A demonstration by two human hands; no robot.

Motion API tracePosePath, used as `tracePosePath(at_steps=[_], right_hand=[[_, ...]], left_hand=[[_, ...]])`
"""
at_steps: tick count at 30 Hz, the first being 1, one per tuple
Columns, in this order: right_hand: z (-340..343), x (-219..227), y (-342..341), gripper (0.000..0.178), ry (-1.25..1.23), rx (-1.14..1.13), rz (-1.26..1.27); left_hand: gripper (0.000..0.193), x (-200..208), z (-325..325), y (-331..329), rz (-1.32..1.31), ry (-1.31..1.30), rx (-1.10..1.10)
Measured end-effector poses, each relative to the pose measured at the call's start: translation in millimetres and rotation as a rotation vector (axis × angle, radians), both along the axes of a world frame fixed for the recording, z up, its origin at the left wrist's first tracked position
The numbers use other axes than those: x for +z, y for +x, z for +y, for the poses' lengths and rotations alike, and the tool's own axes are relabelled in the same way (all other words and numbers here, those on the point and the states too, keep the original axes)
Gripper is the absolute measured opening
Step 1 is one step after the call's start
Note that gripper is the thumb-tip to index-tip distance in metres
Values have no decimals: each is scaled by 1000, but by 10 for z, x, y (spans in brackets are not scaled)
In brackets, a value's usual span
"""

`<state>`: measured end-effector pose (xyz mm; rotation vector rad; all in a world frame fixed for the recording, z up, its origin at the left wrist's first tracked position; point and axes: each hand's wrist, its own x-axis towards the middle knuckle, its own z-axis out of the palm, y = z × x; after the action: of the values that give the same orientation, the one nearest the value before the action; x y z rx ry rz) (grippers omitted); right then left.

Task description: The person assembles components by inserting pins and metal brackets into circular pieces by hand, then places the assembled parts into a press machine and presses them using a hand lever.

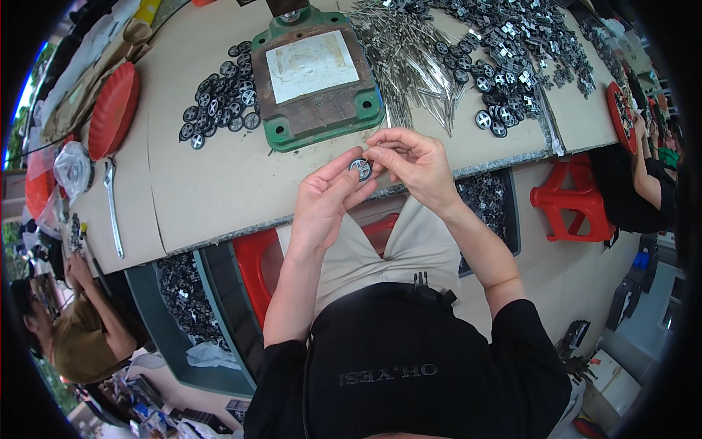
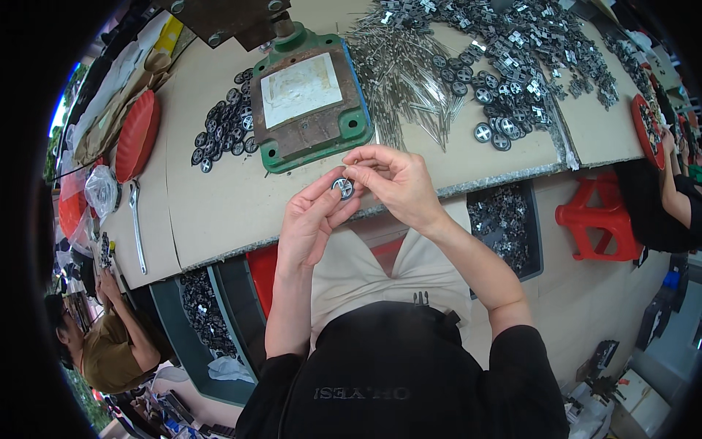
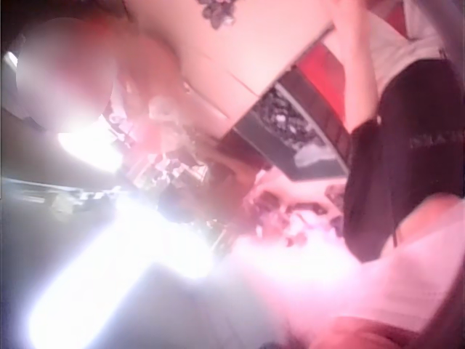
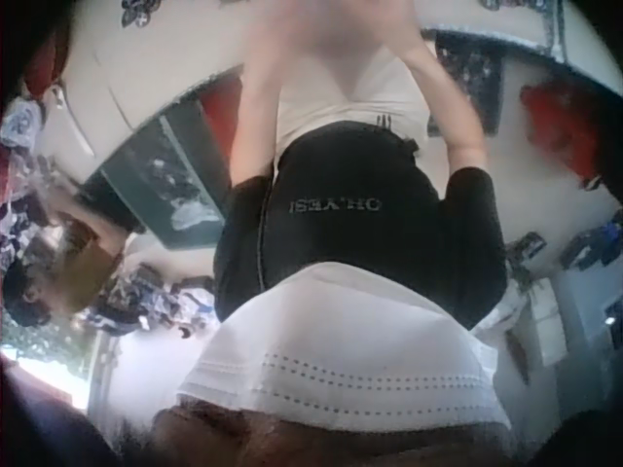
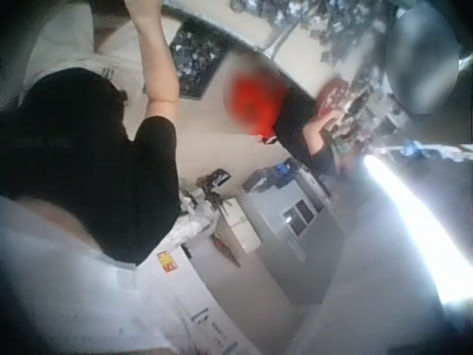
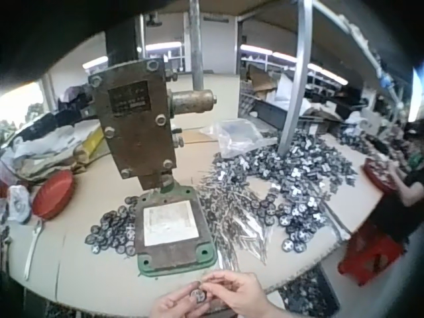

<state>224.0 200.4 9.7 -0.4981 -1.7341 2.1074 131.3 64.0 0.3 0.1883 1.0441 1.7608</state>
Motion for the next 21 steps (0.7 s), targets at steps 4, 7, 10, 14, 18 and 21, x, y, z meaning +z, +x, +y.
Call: tracePosePath(at_steps=[4,7,10,14,18,21], right_hand=[[-18,7,17,16,866,-99,157],[-101,-71,-5,16,1022,-128,331],[-116,-65,-1,11,724,-151,160],[-87,-32,46,11,489,-186,128],[-43,-13,115,16,784,-215,205],[-27,60,135,19,390,-116,122]], left_hand=[[40,14,14,12,-13,-1,22],[39,-26,-2,1,-18,4,33],[38,-41,-27,-4,-57,66,25],[38,2,-5,15,-41,71,16],[38,-15,48,29,-41,94,5],[37,-53,54,17,-61,175,-17]])
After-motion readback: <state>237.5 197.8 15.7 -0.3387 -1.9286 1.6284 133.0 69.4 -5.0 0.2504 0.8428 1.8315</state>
